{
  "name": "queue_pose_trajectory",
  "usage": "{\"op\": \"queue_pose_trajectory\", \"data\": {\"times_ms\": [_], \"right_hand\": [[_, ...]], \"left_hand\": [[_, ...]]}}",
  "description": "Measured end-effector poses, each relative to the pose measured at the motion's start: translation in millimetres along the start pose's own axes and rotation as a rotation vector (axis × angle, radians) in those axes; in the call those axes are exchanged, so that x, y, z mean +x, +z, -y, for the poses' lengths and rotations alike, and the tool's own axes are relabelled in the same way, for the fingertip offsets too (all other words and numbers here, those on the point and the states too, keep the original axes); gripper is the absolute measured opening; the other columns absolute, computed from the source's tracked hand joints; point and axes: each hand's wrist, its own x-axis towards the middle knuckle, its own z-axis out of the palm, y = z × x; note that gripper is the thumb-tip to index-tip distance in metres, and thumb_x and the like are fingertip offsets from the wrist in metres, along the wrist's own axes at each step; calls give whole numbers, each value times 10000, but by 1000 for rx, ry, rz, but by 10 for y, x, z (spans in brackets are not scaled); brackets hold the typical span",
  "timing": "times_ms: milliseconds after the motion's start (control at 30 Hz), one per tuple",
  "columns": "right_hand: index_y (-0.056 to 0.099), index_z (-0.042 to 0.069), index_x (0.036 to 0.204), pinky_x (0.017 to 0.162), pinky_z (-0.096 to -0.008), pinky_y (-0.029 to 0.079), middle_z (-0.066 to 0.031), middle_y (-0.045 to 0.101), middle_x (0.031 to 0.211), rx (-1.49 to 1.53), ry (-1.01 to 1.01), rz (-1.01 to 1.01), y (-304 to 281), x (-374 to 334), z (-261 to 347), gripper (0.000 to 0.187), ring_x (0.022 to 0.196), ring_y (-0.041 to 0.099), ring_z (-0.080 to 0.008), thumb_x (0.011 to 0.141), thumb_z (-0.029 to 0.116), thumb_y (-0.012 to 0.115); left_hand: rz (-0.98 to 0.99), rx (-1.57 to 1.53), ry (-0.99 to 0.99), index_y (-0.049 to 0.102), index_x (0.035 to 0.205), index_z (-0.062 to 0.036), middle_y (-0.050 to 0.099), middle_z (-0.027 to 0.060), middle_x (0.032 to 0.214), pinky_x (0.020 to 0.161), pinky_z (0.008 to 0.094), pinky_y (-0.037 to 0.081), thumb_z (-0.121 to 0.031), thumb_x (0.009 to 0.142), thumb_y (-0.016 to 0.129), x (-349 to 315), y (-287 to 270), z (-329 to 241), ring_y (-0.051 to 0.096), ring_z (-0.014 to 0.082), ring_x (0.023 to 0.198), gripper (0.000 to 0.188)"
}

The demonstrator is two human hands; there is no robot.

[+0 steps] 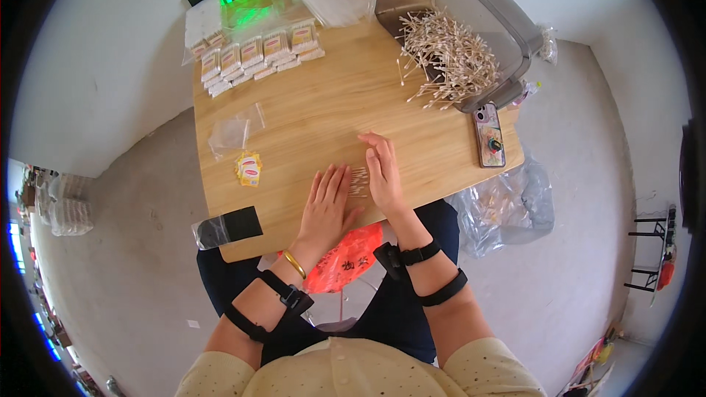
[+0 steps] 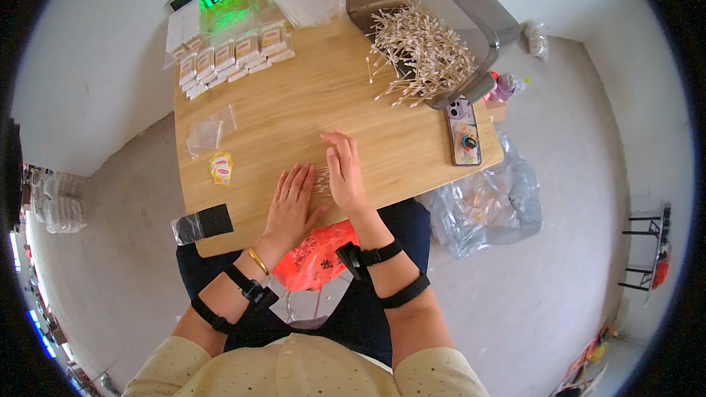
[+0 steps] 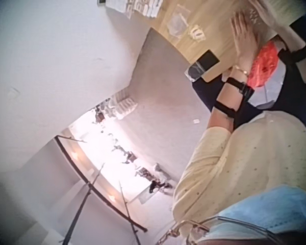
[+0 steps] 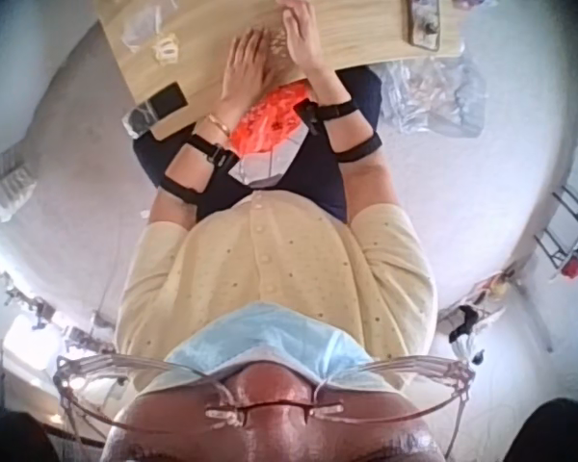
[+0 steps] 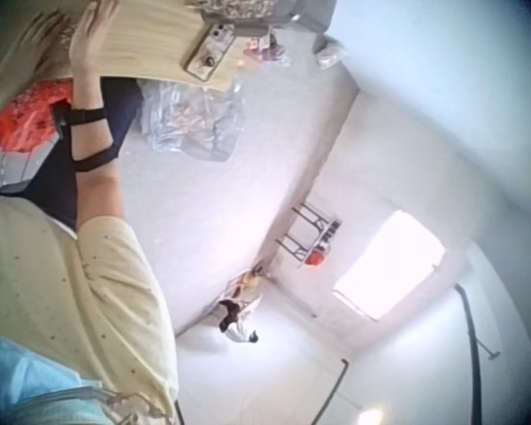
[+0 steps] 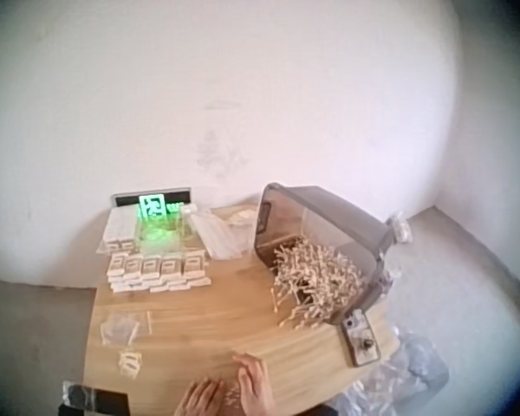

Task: The person is counting cotton swabs and placing them into small clear plastic bags.

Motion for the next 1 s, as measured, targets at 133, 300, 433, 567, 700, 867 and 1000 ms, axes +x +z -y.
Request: {"op": "queue_pose_trajectory", "data": {"times_ms": [133, 300, 433, 567, 700, 867, 1000], "right_hand": [[594, 5, 1296, 1163, -433, 367, -205, 549, 1327, 18, 20, -4, -6, -49, 38, 287, 1383, 473, -377, 1089, 129, 438], [585, -4, 1307, 1167, -444, 359, -223, 548, 1335, 18, 31, 16, 153, -86, 76, 323, 1376, 470, -404, 1102, 189, 426], [581, -3, 1321, 1169, -416, 347, -203, 557, 1358, 19, 5, 72, 400, -120, 110, 356, 1378, 479, -357, 1113, 213, 389], [596, -14, 1287, 1151, -439, 372, -227, 572, 1294, 19, -5, -50, 277, -77, 100, 333, 1356, 492, -394, 1105, 196, 412], [618, -7, 1252, 1140, -424, 382, -205, 586, 1268, -40, 53, -114, -118, -164, 43, 321, 1341, 515, -367, 1107, 179, 400], [624, 4, 1246, 1136, -424, 391, -196, 587, 1266, -89, 80, -132, -259, -303, 85, 310, 1341, 524, -366, 1111, 170, 401], [620, 5, 1249, 1132, -430, 399, -202, 584, 1268, -107, 86, -123, -210, -310, 142, 315, 1347, 522, -375, 1115, 185, 399]], "left_hand": [[-118, -240, -93, 179, 1611, 54, 246, 260, 1655, 1280, 516, 170, -460, 1027, 531, -52, -93, 148, 202, 425, 1556, 853], [-284, -807, -251, 89, 1630, 54, 95, 266, 1709, 1284, 472, 118, -526, 1063, 434, 82, -22, 98, 77, 405, 1596, 881], [-287, -929, -192, 68, 1635, 48, 64, 271, 1712, 1286, 456, 102, -595, 1059, 375, 273, 115, 4, 48, 391, 1600, 916], [-343, -951, -196, 80, 1634, 45, 79, 256, 1714, 1287, 459, 103, -576, 1056, 402, 199, 161, 112, 52, 393, 1599, 907], [-229, -695, -157, 137, 1630, 40, 120, 250, 1709, 1290, 474, 97, -508, 1049, 466, -21, -46, 208, 94, 395, 1594, 864], [-22, -76, -20, 234, 1614, 22, 189, 216, 1701, 1288, 534, 83, -472, 1013, 545, -26, -76, 117, 156, 379, 1585, 838], [-14, 48, -41, 269, 1604, 17, 204, 212, 1697, 1284, 566, 64, -462, 996, 576, -34, -24, 48, 158, 368, 1587, 832]]}}
